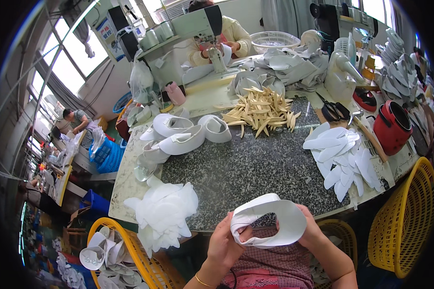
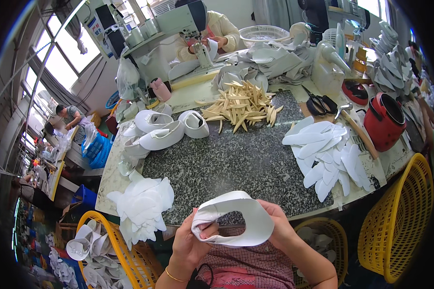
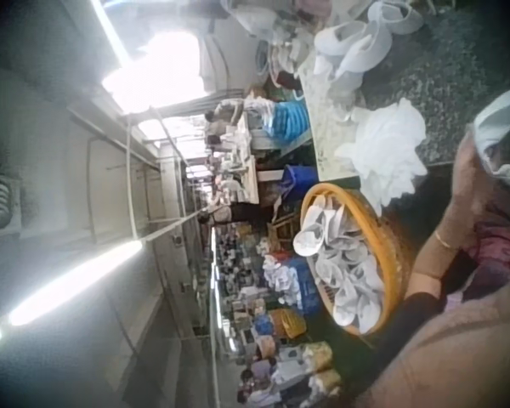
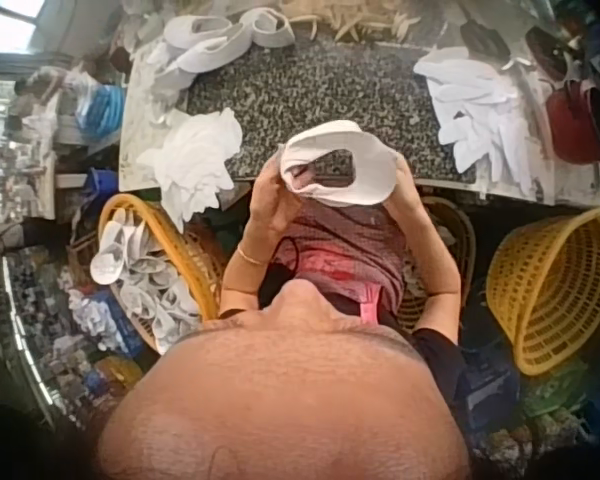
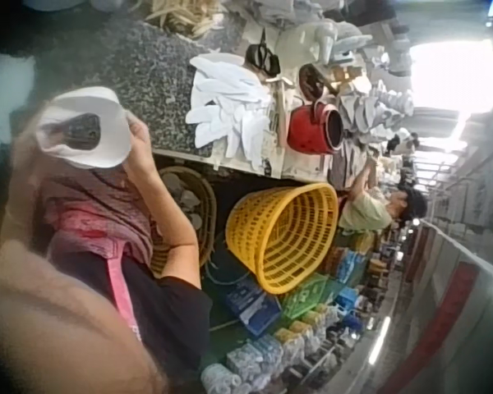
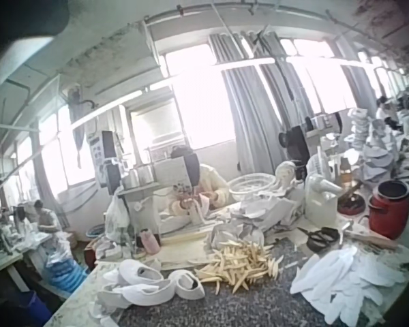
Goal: Applying adhesive and manually assembling components for white shoes at a factory workstation.
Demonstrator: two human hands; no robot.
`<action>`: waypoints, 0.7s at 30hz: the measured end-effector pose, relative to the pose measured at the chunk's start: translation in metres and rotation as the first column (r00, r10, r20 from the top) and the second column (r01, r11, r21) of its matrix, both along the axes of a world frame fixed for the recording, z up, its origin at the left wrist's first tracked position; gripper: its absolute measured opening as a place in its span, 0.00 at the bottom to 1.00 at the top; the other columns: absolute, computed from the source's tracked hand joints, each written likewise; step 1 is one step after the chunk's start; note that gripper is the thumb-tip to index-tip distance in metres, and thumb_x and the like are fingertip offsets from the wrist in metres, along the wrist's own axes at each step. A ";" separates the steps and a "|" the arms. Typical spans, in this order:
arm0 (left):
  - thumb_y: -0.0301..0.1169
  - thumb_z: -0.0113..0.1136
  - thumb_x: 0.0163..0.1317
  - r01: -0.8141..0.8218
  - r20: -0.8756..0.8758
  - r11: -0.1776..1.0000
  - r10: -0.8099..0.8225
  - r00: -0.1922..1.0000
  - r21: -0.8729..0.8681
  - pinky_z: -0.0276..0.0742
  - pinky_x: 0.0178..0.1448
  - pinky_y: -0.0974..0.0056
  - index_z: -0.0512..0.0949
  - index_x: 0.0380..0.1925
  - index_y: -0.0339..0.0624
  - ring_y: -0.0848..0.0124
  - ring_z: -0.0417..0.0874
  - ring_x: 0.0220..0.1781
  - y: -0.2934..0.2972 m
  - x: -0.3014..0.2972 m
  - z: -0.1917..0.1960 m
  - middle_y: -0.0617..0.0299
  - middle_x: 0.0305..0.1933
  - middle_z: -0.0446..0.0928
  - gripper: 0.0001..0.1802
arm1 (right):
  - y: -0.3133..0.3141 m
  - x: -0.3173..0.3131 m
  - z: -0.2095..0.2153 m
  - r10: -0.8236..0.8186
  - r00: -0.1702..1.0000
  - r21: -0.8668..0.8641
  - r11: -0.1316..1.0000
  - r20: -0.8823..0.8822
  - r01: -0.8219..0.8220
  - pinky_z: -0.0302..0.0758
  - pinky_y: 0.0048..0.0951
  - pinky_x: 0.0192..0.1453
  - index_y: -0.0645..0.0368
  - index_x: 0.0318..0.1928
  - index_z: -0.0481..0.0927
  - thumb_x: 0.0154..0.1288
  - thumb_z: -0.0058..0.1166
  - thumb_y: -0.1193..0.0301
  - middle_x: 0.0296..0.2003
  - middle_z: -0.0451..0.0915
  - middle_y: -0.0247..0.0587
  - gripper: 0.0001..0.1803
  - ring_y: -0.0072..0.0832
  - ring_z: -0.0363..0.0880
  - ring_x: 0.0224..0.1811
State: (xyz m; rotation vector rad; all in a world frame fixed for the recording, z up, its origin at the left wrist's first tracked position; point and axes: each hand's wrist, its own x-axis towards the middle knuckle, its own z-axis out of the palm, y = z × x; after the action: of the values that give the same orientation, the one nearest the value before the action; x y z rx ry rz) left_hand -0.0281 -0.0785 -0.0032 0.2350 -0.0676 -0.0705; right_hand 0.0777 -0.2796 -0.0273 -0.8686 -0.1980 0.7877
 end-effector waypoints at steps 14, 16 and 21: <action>0.34 0.40 0.80 -0.377 0.151 0.291 0.580 0.800 0.879 0.86 0.50 0.66 0.67 0.51 0.41 0.77 0.79 0.49 -0.047 0.018 0.008 0.60 0.52 0.75 0.11 | 0.035 -0.009 0.036 -0.137 0.091 0.044 0.753 0.986 0.657 0.78 0.34 0.39 0.60 0.37 0.81 0.53 0.71 0.76 0.33 0.80 0.40 0.13 0.36 0.80 0.36; 0.34 0.41 0.80 -0.359 0.165 0.248 0.568 0.806 0.900 0.85 0.50 0.67 0.67 0.51 0.40 0.77 0.79 0.49 -0.046 0.017 0.001 0.61 0.51 0.74 0.10 | 0.038 -0.006 0.027 -0.129 0.065 0.052 0.737 0.989 0.674 0.78 0.34 0.39 0.60 0.38 0.80 0.54 0.70 0.77 0.34 0.80 0.40 0.12 0.37 0.80 0.37; 0.32 0.47 0.78 -0.379 0.330 -0.011 0.514 0.792 0.925 0.78 0.43 0.74 0.69 0.46 0.39 0.81 0.76 0.43 -0.046 0.022 0.000 0.65 0.43 0.74 0.08 | 0.036 -0.006 0.025 -0.131 0.156 -0.003 0.756 0.979 0.654 0.77 0.36 0.42 0.59 0.40 0.77 0.59 0.64 0.77 0.33 0.78 0.41 0.10 0.39 0.79 0.38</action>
State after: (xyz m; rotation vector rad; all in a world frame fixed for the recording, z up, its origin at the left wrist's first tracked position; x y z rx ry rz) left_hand -0.0065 -0.1241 -0.0028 1.6498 0.2033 0.6024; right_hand 0.0716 -0.2440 -0.0020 -1.7120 -0.8610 -0.4127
